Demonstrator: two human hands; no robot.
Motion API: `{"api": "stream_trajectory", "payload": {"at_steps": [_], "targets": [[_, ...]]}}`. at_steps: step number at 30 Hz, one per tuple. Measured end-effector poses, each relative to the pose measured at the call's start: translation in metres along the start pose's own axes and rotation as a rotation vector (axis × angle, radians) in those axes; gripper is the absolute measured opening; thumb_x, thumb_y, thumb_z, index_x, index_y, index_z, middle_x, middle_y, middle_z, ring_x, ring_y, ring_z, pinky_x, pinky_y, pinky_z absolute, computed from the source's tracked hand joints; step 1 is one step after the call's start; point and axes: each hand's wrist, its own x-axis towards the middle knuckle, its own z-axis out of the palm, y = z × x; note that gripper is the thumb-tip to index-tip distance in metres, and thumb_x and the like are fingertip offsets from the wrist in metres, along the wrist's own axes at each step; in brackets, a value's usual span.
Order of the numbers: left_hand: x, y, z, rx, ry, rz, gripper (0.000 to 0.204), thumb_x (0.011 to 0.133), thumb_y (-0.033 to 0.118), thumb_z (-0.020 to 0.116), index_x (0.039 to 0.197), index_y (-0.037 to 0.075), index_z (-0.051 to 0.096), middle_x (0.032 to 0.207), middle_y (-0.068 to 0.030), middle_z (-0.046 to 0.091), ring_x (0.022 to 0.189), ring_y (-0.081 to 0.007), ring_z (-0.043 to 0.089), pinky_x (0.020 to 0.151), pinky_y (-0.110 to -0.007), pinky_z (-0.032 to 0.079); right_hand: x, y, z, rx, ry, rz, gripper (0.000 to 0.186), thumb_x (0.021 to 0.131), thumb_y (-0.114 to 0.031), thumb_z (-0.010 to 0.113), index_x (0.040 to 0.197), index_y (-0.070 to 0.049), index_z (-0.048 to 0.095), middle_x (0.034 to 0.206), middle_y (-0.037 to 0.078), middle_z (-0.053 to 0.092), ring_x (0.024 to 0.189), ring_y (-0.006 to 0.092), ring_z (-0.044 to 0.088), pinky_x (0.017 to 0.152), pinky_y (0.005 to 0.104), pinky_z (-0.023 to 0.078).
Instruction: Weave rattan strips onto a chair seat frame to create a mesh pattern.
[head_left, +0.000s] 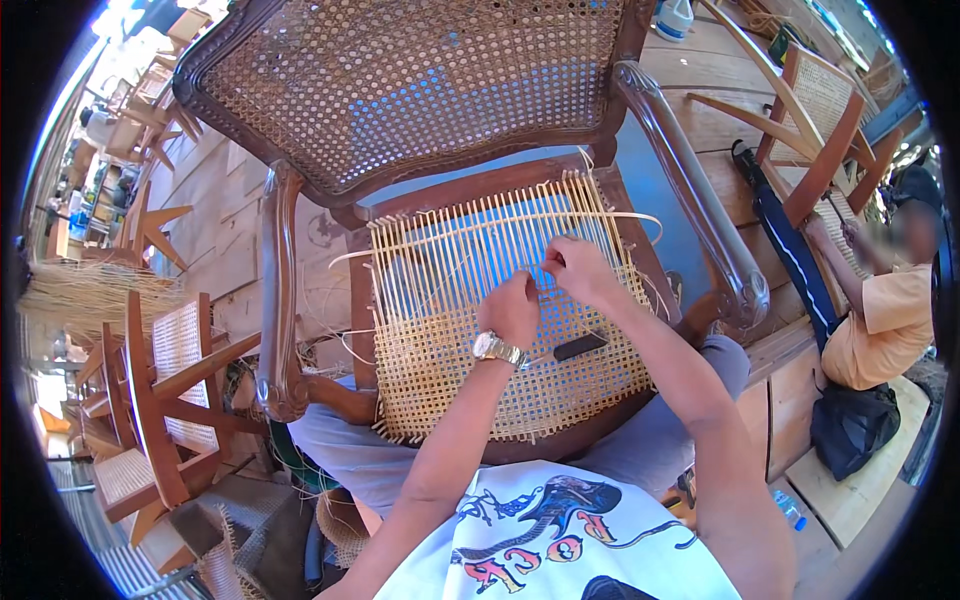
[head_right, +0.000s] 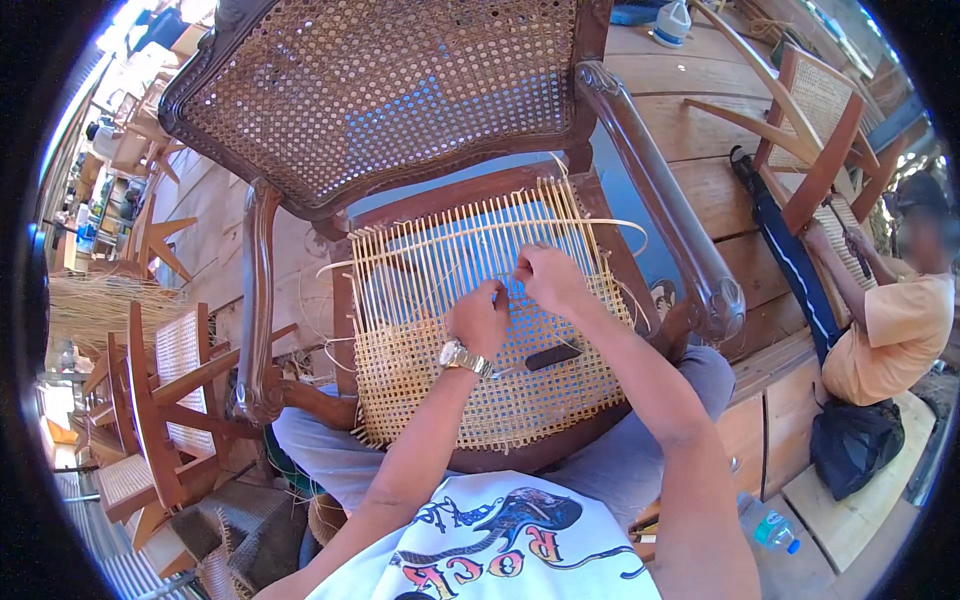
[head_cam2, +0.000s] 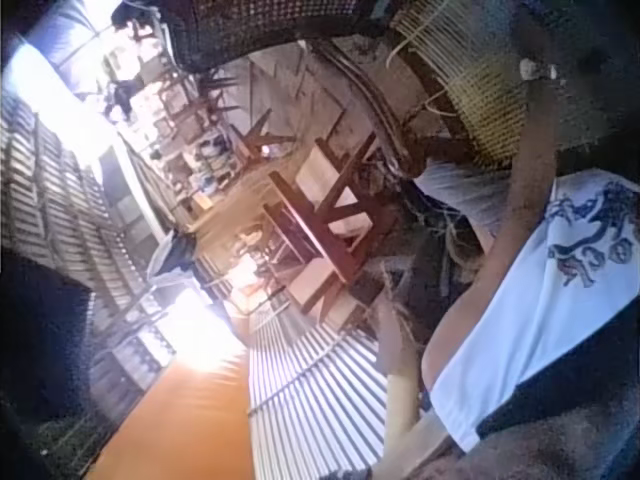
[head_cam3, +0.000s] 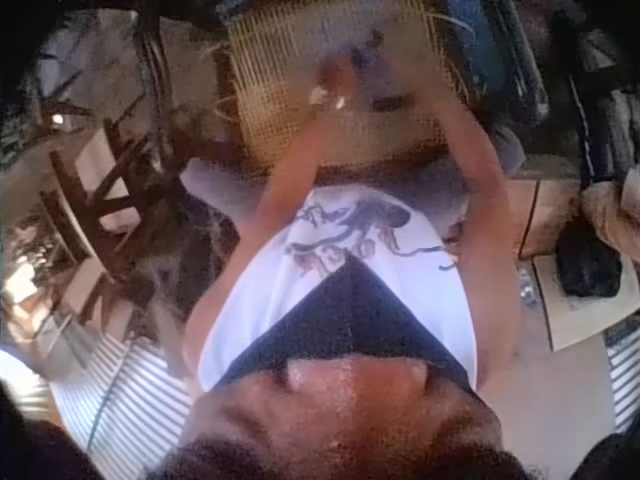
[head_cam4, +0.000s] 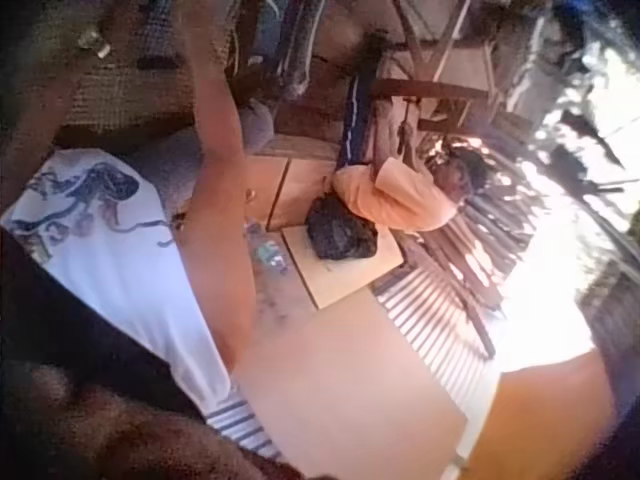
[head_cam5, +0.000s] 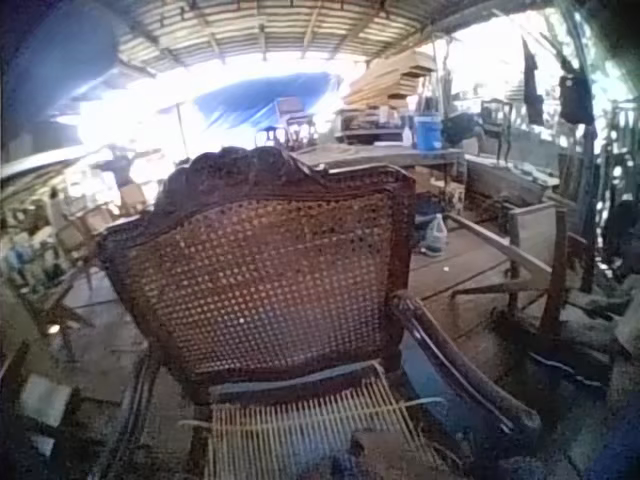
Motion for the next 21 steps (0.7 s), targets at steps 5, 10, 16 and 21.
{"api": "stream_trajectory", "payload": {"at_steps": [5,10,16,21], "targets": [[0.003,0.009,0.0,0.096,-0.098,-0.141,0.025,0.094,0.027,0.054,0.096,0.006,0.068,0.081,-0.0223,0.07,0.076,-0.0406,0.068,0.068,-0.053,0.054,-0.007,-0.011,-0.001,-0.161,0.013,0.054,0.017,0.086,-0.018,0.069,0.085,-0.002,0.063,0.092,0.017,0.065,0.085,0.0376,0.065,0.073,0.0465,0.051],[0.012,-0.006,0.023,0.015,-0.013,-0.163,0.026,0.091,0.025,0.057,0.098,0.004,0.071,0.083,-0.021,0.071,0.077,-0.039,0.069,0.071,-0.05,0.056,-0.008,-0.004,0.003,-0.13,0.044,0.034,0.018,0.084,-0.02,0.069,0.085,-0.003,0.063,0.09,0.017,0.065,0.084,0.0374,0.065,0.073,0.0472,0.051],[0.017,-0.017,0.011,-0.746,-0.11,-0.455,0.025,0.087,0.022,0.069,0.09,-0.003,0.071,0.073,-0.0096,0.072,0.062,-0.0146,0.068,0.055,-0.03,0.053,-0.012,-0.009,-0.004,-0.1,-0.055,0.138,0.012,0.081,-0.015,0.064,0.084,-0.004,0.065,0.09,0.016,0.068,0.086,0.0369,0.066,0.075,0.0484,0.052],[0.015,-0.013,0.011,-0.64,-0.078,-0.394,0.023,0.087,0.019,0.064,0.087,-0.003,0.072,0.075,-0.0156,0.072,0.059,-0.0201,0.069,0.06,-0.033,0.055,-0.012,-0.017,0.006,-0.099,-0.02,0.158,0.015,0.084,-0.018,0.068,0.085,-0.003,0.066,0.089,0.016,0.068,0.084,0.0361,0.067,0.074,0.047,0.052]]}}
